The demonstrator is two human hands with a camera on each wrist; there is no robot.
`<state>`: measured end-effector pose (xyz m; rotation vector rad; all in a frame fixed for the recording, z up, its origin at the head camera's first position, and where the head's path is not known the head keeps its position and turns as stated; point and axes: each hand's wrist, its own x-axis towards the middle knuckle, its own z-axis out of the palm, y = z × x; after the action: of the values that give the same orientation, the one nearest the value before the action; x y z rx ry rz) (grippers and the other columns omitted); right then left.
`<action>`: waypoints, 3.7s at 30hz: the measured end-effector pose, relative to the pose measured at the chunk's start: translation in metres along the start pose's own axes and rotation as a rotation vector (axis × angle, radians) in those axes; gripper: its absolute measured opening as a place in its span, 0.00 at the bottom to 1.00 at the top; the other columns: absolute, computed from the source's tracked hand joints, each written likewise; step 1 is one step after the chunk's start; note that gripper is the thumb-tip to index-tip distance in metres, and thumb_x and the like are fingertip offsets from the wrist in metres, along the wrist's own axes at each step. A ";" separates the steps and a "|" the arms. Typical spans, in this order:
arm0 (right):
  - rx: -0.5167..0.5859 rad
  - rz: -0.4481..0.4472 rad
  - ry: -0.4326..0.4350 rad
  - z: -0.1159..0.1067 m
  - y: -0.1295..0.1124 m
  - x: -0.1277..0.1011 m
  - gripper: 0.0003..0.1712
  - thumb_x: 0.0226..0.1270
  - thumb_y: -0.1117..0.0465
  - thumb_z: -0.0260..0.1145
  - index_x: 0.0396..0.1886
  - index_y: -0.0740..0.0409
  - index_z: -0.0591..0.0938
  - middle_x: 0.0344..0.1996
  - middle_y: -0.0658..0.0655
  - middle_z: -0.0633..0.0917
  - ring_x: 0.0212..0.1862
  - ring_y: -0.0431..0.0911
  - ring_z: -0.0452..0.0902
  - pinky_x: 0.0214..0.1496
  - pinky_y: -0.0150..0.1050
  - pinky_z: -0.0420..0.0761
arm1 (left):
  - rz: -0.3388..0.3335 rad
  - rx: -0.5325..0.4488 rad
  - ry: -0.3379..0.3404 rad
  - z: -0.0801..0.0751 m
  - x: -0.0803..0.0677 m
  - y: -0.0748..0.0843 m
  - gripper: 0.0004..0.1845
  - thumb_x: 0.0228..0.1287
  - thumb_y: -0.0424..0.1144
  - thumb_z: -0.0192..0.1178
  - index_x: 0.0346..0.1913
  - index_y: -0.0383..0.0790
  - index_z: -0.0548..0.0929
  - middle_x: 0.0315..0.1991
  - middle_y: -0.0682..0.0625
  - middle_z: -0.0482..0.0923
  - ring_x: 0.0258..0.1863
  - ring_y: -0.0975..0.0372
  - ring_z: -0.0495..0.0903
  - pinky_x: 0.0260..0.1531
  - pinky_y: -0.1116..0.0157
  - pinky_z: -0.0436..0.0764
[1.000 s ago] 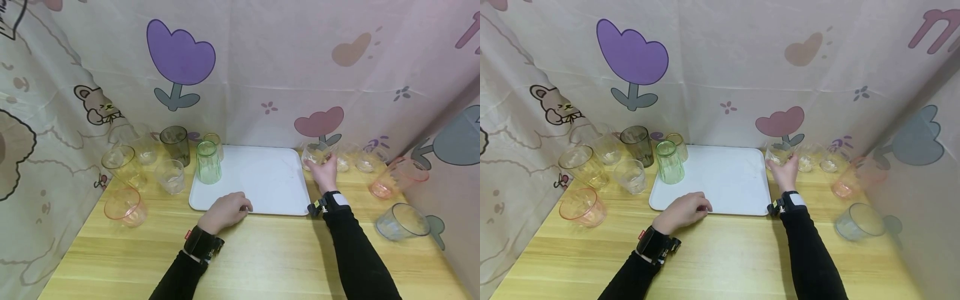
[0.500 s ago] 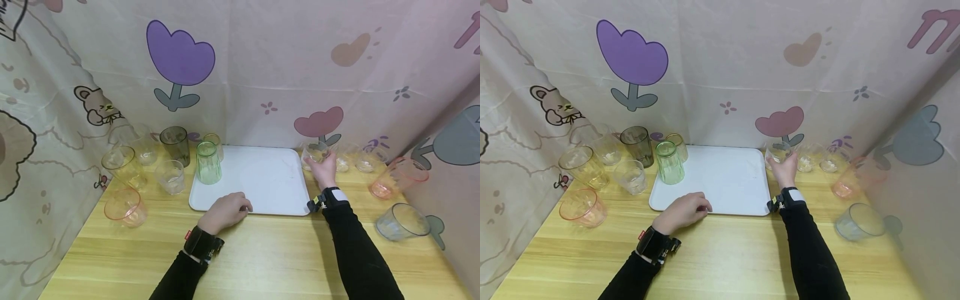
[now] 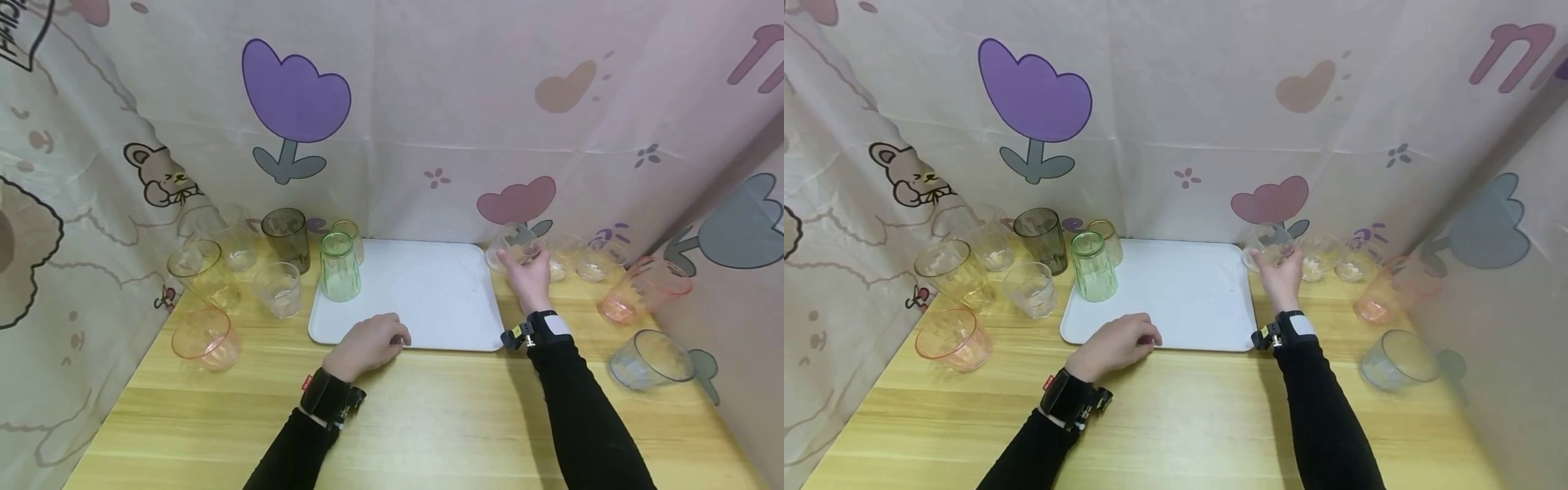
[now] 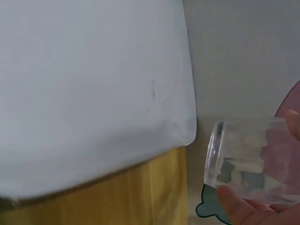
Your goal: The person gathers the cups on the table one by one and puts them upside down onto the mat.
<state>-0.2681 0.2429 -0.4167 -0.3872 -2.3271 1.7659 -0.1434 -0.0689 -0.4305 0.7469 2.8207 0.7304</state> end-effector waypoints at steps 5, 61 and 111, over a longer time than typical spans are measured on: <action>0.061 -0.011 0.017 0.005 -0.006 -0.011 0.52 0.68 0.43 0.73 0.79 0.56 0.54 0.72 0.58 0.65 0.68 0.50 0.66 0.63 0.39 0.74 | -0.004 -0.009 0.009 0.000 0.000 -0.002 0.07 0.70 0.34 0.66 0.45 0.47 0.91 0.39 0.58 0.79 0.39 0.65 0.79 0.42 0.66 0.82; 0.386 -0.203 -0.463 0.082 -0.022 -0.135 0.30 0.83 0.57 0.56 0.76 0.64 0.62 0.65 0.73 0.73 0.51 0.41 0.84 0.48 0.39 0.89 | 0.330 -0.144 0.733 -0.012 0.011 -0.001 0.51 0.45 0.37 0.85 0.73 0.36 0.68 0.67 0.40 0.69 0.63 0.50 0.75 0.61 0.59 0.82; -0.701 -0.199 -0.388 -0.020 -0.004 -0.069 0.32 0.75 0.57 0.66 0.68 0.77 0.72 0.61 0.78 0.78 0.60 0.69 0.77 0.61 0.63 0.78 | 0.187 -0.104 0.710 -0.087 -0.041 -0.015 0.41 0.49 0.35 0.82 0.69 0.36 0.77 0.65 0.37 0.73 0.63 0.44 0.76 0.60 0.44 0.80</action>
<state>-0.1971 0.2381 -0.4072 0.1154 -3.0884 0.9517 -0.1362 -0.1372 -0.3617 0.8779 3.3008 1.4014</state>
